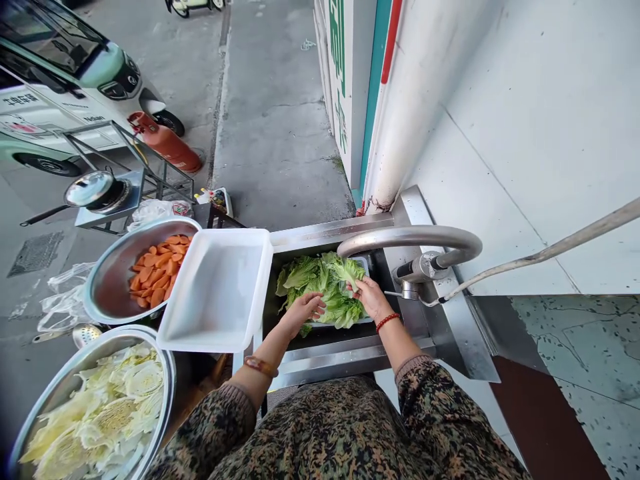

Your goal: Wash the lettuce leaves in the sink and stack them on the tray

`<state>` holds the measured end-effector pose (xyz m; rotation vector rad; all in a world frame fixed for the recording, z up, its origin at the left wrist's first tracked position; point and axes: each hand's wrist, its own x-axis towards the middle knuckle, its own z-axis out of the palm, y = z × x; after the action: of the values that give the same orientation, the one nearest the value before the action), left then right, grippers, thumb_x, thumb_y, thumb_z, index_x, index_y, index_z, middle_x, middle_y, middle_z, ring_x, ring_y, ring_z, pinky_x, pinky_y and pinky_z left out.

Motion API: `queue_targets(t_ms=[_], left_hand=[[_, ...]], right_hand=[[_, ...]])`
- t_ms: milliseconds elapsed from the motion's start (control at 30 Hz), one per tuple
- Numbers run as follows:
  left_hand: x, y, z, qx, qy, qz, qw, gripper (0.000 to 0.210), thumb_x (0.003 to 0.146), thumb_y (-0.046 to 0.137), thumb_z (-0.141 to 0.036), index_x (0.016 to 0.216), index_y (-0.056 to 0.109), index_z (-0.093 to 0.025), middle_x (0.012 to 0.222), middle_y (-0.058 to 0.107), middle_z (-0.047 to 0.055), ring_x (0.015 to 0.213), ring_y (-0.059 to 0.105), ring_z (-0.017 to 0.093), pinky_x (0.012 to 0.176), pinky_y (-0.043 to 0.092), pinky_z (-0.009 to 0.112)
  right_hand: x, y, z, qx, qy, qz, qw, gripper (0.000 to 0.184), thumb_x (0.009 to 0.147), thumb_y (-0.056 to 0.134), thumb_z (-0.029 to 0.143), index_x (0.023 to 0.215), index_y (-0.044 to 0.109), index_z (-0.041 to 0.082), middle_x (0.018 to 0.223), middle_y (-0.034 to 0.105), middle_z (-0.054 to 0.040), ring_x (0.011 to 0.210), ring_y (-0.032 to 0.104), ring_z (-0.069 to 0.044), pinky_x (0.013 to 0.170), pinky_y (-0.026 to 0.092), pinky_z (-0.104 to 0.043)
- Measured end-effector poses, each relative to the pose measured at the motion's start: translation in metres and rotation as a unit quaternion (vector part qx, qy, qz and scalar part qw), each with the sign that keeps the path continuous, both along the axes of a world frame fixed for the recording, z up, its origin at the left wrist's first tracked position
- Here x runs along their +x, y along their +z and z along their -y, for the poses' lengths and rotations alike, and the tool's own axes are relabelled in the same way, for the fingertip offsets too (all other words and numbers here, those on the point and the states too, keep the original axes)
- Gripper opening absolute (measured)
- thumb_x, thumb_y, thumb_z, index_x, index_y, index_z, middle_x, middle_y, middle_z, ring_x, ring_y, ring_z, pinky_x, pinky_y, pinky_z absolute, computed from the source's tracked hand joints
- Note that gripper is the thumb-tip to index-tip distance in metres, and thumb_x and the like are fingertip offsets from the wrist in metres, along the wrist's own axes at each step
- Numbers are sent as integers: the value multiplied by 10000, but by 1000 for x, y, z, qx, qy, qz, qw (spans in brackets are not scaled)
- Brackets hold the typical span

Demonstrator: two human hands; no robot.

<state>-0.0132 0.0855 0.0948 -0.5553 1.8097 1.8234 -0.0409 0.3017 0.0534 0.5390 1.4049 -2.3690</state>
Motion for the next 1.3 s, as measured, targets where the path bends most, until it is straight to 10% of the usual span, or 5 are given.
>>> queue_targets(t_ms=[233,500,833,1033,1300], left_hand=[[-30,-3,-42,143,116,19,983,477,788,781,-383,1164,584,-166,1019,680,110,812,686,176,727,530,292],[-23,-8,-70,212,158,2,964,492,743,812,-224,1171,572,-182,989,686,54,805,676,144,753,550,270],[-30,0,-65,186,226,75,953,273,953,534,-298,1153,592,-122,1020,728,143,905,728,245,812,598,412],[-34,2,-79,191,209,101,954,319,939,552,-334,1077,670,-71,933,740,153,904,716,242,804,600,358],[-35,-1,-73,148,101,36,983,335,769,769,-210,1075,643,-157,912,727,65,724,703,180,593,569,267]], right_hand=[[22,3,7,153,-1,-79,985,278,769,641,490,798,665,215,785,699,-42,809,648,-227,719,493,-337],[52,30,15,507,109,-388,762,292,929,501,158,1063,733,273,1128,701,-103,1061,605,-269,923,455,-433],[34,3,-2,141,28,-96,985,360,836,651,475,1094,696,229,1102,723,-88,942,694,-230,857,552,-382],[4,0,14,8,-10,-27,1000,445,672,754,502,982,649,201,950,710,-42,734,647,-168,596,507,-264],[-9,-3,9,100,-72,-68,990,400,678,737,443,994,652,213,832,678,-6,730,592,-169,642,473,-281]])
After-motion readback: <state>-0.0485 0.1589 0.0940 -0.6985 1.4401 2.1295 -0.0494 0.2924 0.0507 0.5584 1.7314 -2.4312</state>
